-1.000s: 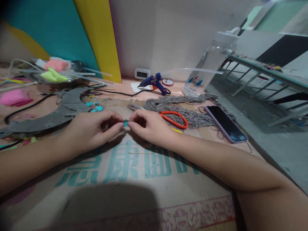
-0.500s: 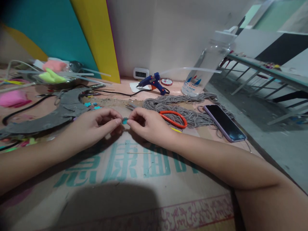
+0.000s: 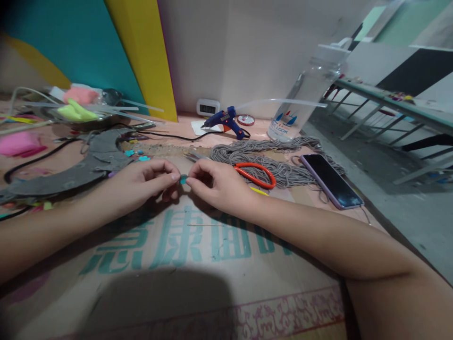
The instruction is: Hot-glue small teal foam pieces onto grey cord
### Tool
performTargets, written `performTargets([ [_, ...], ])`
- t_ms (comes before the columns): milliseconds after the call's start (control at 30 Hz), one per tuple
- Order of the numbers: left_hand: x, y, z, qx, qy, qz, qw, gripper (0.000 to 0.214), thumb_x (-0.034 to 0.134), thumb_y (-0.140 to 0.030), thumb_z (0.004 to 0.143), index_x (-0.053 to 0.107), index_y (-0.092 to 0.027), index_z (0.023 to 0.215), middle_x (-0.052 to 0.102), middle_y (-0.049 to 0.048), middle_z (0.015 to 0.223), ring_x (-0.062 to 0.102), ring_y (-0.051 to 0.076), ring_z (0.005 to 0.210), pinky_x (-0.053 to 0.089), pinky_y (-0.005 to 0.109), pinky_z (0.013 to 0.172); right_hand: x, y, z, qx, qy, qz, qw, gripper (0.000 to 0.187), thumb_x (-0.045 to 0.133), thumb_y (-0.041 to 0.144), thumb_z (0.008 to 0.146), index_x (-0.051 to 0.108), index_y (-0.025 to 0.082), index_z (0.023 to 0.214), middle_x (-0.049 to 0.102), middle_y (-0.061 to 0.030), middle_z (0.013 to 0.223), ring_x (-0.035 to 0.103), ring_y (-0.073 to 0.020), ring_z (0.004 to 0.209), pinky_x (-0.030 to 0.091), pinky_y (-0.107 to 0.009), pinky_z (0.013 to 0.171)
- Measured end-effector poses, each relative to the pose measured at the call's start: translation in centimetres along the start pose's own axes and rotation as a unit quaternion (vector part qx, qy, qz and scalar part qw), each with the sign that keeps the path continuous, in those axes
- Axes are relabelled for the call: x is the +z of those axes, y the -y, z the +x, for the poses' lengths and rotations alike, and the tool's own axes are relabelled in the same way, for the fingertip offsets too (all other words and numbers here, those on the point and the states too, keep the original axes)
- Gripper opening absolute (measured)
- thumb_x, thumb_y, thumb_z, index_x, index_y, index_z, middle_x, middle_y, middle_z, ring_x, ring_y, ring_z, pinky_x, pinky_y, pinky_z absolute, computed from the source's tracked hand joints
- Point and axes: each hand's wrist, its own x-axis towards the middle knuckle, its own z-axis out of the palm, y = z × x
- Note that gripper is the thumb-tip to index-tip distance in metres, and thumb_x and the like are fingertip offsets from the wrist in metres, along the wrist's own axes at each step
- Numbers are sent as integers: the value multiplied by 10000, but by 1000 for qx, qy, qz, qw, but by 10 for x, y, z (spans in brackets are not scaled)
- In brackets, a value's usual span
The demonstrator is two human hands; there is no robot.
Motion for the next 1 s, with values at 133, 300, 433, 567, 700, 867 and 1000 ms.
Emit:
performTargets([
  [133, 0, 4, 1, 15, 3, 8, 1000, 246, 531, -418, 922, 565, -190, 835, 649, -2, 637, 553, 111, 494, 406, 211, 437, 0, 0, 0, -4, -1, 0, 1000, 115, 595, 268, 872, 587, 166, 822, 618, 19, 707, 551, -100, 631, 408, -227, 577],
  [300, 1, 5, 1, 46, -7, 41, 998, 219, 542, -381, 919, 589, -187, 829, 650, -7, 650, 576, 110, 553, 435, 205, 486, 1, 1, 0, 0, 0, -3, 1000, 113, 594, 266, 868, 586, 166, 815, 624, 15, 705, 555, -102, 635, 412, -228, 585],
  [433, 0, -1, -2, 27, -7, 34, 999, 187, 503, -324, 907, 604, -187, 829, 657, -10, 668, 559, 108, 536, 408, 202, 459, 1, 1, 0, 16, 2, 5, 1000, 124, 592, 283, 868, 587, 167, 824, 628, 13, 708, 553, -103, 625, 407, -230, 575],
  [567, -1, -4, -4, 22, -20, 76, 997, 233, 479, -335, 898, 662, -195, 932, 641, -14, 646, 546, 119, 503, 365, 213, 423, 0, -1, 0, 18, 4, 11, 1000, 125, 590, 288, 873, 592, 167, 839, 628, 12, 721, 554, -104, 632, 413, -232, 583],
  [700, -2, -3, -4, 92, -69, 156, 981, 250, 554, -402, 885, 687, -214, 982, 700, 10, 844, 628, 155, 696, 474, 255, 599, 0, -1, 0, -13, 0, -2, 1000, 98, 589, 252, 872, 595, 164, 829, 617, 15, 711, 548, -101, 636, 408, -228, 587],
  [867, -2, -4, -4, 166, -83, 209, 960, 157, 565, -305, 865, 683, -210, 907, 699, 24, 973, 631, 194, 935, 487, 317, 839, 1, -1, 0, -34, -4, -20, 999, 80, 597, 246, 867, 603, 172, 838, 631, 11, 728, 554, -107, 651, 413, -233, 607],
  [1000, -2, -5, -7, 185, -85, 213, 956, 136, 557, -283, 859, 667, -214, 900, 694, 25, 977, 626, 196, 942, 490, 315, 833, 2, -2, -1, -47, -12, -32, 998, 78, 601, 249, 870, 610, 175, 847, 642, 8, 744, 559, -109, 658, 418, -234, 616],
])
